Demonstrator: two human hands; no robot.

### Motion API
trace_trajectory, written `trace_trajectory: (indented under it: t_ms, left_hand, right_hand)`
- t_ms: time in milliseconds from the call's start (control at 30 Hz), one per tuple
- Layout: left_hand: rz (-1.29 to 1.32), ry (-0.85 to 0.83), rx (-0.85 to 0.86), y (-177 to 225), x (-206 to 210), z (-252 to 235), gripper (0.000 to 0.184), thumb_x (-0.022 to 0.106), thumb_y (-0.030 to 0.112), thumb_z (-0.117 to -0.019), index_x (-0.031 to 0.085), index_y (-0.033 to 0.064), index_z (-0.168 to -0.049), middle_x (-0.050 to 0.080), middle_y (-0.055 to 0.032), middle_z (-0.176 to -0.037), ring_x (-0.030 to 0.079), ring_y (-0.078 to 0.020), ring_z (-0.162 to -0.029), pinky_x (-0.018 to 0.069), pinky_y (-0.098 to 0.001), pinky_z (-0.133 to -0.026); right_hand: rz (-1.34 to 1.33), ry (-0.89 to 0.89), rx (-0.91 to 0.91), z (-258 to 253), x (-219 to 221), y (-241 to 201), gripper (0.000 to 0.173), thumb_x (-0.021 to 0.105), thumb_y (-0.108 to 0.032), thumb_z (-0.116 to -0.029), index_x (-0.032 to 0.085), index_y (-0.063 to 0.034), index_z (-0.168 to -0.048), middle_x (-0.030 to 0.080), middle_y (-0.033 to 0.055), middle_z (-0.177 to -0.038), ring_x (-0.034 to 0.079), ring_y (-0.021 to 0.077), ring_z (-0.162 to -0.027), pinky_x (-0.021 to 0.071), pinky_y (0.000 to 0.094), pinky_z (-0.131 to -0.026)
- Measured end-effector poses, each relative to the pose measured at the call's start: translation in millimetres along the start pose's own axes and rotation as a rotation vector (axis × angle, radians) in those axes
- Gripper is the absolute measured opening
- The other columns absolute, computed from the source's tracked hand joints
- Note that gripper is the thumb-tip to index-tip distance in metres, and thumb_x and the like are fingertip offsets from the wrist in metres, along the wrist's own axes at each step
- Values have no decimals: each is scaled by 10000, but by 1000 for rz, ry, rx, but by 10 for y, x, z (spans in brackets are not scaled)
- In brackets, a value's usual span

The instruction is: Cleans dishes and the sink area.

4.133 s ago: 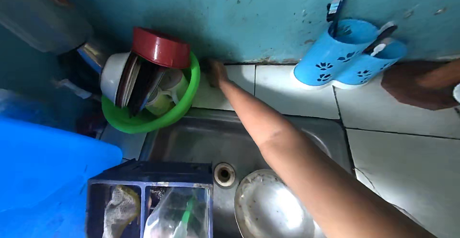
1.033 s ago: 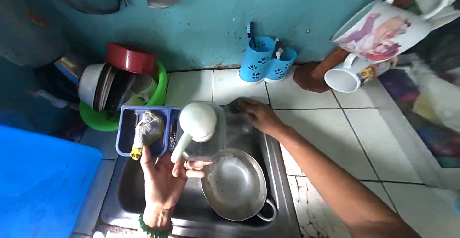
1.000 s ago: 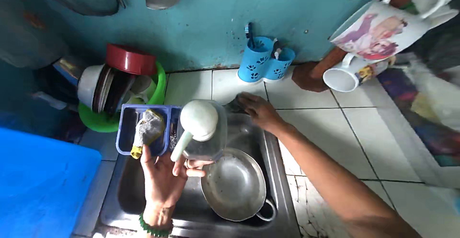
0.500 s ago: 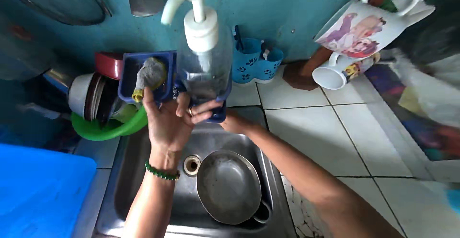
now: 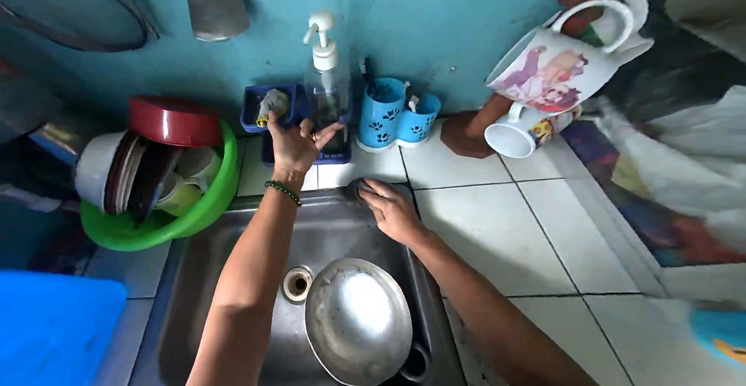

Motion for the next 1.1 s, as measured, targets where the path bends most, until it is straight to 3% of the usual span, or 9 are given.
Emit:
trace_trajectory:
  t_ms: [267, 400, 500, 567, 633, 700, 833, 933, 1100]
  left_hand:
    - [-87, 35, -5, -60, -167, -272, 762, -10, 700, -1012, 466, 142, -808, 561, -56, -639, 691, -286, -714, 619, -481, -755]
    - [-204, 171, -24, -102, -111, 25, 682, 142, 669, -1050, 370, 129, -1400, 621, -110, -949, 704, -286, -862, 615, -437, -763]
    - [-688, 201, 244, -366, 198, 375, 297, 424, 295, -1108, 424, 20, -1220, 571, -56, -830, 640, -149, -662, 605, -348, -670]
    - [-1229, -102, 392, -485, 537, 356, 425, 630, 154, -997, 487, -60, -1334, 648, -173, -1110, 685, -221, -851, 597, -391, -773]
    - [-1750, -279, 429, -544, 861, 163, 632, 718, 238, -950, 472, 31, -1493, 473, -258, -1471, 672, -362, -1046, 578, -484, -854]
    - [-2052, -362, 329, -578, 1045, -78, 646, 687, 272, -985, 433, 20, -1523, 327, -287, -1582, 624, -438, -1162, 543, -542, -934]
    - [-2185, -474, 256, -645, 1057, -350, 403, 593, 164, -1041, 557, -87, -1354, 491, -281, -1459, 577, -430, -1263, 469, -538, -1062]
    - [-2117, -506, 399, -566, 1133, -299, 357, 598, 138, -1029, 593, -109, -1286, 563, -283, -1374, 598, -416, -1238, 466, -517, -1064]
    - [-2021, -461, 521, -222, 1455, -170, 360, 608, 169, -1020, 615, -87, -1272, 593, -262, -1332, 601, -350, -1231, 459, -447, -1069]
  right_hand:
    - [16, 34, -28, 25, 12, -9, 378, 596, 54, -940, 714, -40, -1286, 563, 205, -1477, 552, 396, -1355, 451, 528, -1121]
    - [13, 46, -40, 24, 26, -20, 404, 649, 77, -894, 721, -43, -1273, 578, 204, -1458, 563, 389, -1342, 462, 528, -1111]
    - [13, 83, -59, 21, 32, -17, 395, 610, 95, -896, 741, -49, -1240, 604, 204, -1427, 577, 370, -1332, 462, 512, -1118]
    - [-30, 64, -56, 27, 31, -14, 417, 607, 125, -878, 733, -25, -1246, 592, 223, -1438, 569, 390, -1337, 443, 519, -1131]
    - [-136, 53, -32, 30, -46, -15, 414, 585, 132, -889, 718, 2, -1258, 594, 234, -1430, 579, 395, -1323, 449, 525, -1121]
    - [-219, 170, 1, 23, -224, -35, 391, 594, 119, -893, 710, 27, -1255, 630, 246, -1370, 617, 390, -1266, 486, 512, -1078]
    - [-130, 436, 70, 32, -503, 98, 337, 602, 91, -892, 732, 48, -1200, 664, 256, -1308, 621, 436, -1203, 481, 510, -1047]
    - [-45, 287, 164, -43, -409, 297, 343, 615, 38, -933, 690, 59, -1267, 633, 280, -1338, 584, 480, -1243, 457, 558, -1064]
    - [115, 182, 229, -534, -250, 496, 704, 827, -428, -824, 627, 106, -1237, 559, 359, -1332, 522, 530, -1262, 439, 601, -1042]
Point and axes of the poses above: each hand's wrist, its own z-axis away from the middle knuckle, its own x-axis out of the palm, y = z × x, the point moved 5 cm from there along -z, towards the middle knuckle
